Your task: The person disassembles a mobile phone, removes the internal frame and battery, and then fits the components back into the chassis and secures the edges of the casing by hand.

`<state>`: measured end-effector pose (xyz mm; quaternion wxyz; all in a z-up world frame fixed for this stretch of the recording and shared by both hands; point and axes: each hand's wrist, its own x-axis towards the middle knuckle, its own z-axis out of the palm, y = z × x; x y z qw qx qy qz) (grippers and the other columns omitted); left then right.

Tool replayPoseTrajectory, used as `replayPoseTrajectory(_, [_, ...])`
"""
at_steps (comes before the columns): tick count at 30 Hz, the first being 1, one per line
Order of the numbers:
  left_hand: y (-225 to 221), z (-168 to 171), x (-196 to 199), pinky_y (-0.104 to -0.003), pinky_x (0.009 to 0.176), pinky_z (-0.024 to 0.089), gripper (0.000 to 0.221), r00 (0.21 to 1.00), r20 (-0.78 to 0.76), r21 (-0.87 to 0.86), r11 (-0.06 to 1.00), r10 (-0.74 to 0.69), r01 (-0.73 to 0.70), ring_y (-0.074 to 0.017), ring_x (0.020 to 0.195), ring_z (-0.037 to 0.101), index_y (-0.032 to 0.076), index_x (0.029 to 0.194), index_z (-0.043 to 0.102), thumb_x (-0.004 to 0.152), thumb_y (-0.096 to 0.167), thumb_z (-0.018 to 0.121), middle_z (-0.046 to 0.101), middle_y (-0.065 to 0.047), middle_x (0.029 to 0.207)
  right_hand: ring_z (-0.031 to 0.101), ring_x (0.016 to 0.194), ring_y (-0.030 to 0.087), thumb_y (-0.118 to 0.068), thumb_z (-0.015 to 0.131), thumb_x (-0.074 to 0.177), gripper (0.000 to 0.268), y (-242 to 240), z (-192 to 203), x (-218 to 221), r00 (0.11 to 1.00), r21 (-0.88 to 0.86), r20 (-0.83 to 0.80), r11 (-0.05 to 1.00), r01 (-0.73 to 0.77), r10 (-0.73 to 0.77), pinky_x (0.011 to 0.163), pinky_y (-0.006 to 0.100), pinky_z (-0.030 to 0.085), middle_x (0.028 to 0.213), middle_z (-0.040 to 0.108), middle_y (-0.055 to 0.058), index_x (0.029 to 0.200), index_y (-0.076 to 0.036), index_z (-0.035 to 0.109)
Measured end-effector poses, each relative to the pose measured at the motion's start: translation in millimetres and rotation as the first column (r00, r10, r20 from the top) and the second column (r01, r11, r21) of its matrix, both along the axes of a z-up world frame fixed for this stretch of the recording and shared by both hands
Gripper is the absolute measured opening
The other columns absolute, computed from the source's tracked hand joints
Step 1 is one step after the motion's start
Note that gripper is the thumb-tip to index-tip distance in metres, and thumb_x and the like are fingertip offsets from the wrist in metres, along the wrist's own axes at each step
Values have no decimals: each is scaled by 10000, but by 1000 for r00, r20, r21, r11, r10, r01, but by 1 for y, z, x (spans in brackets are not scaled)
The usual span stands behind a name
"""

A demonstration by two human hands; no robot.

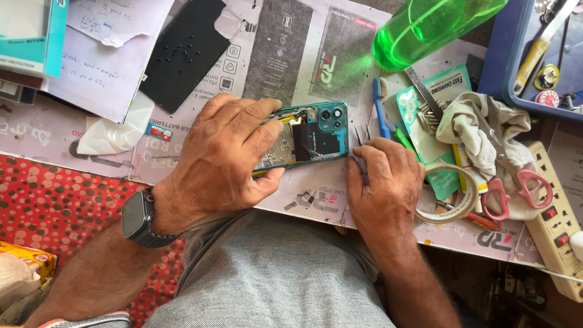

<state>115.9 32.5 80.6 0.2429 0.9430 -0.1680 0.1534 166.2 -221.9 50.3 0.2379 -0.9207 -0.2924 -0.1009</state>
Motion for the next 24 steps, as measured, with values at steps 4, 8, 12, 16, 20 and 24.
replayPoseTrajectory(4, [3,2,-1,-495,1077,413,548,998,65,34,999,-17,15,-338,1171,610,-28,1181,666,766,303,804,621,-189,1316,594,1107,298,-98,798,906,217,1,3,-4,999,82,33,996,-26,23,1000,457,426,1252,631,109,1095,-87,692])
replayPoseTrajectory(8, [4,2,-4,-508,1095,399,503,995,96,63,998,-18,12,-329,1180,616,-21,1174,682,815,320,773,626,-191,1357,543,1228,340,-87,738,869,261,4,17,-5,988,100,79,985,-139,132,1077,494,398,1409,557,163,1125,-127,706])
replayPoseTrajectory(12, [2,3,-5,-518,1097,386,500,996,87,67,998,-17,12,-328,1188,626,-20,1152,686,818,337,786,633,-208,1361,443,1420,393,-195,709,892,350,14,25,2,960,74,77,959,-273,268,1240,585,271,1532,447,209,1239,-152,703])
replayPoseTrajectory(16, [1,1,-6,-525,1103,375,493,996,90,64,998,-24,19,-313,1181,630,-22,1139,692,810,330,800,642,-208,1355,339,1498,428,-266,711,883,460,30,23,4,956,-23,43,957,-289,290,1274,622,111,1599,364,249,1336,-184,708])
replayPoseTrajectory(20, [2,0,-6,-524,1105,375,497,994,100,52,998,-31,26,-311,1180,631,-30,1138,699,801,318,810,645,-211,1353,306,1520,431,-287,720,885,482,37,22,5,960,-72,13,958,-278,280,1273,637,76,1616,343,253,1354,-177,709])
replayPoseTrajectory(24, [3,0,-6,-528,1106,373,495,994,108,50,998,-34,29,-307,1179,634,-30,1128,700,796,317,819,645,-209,1351,300,1516,428,-293,714,866,503,40,24,5,960,-82,1,957,-279,280,1267,646,72,1612,339,252,1349,-157,708])
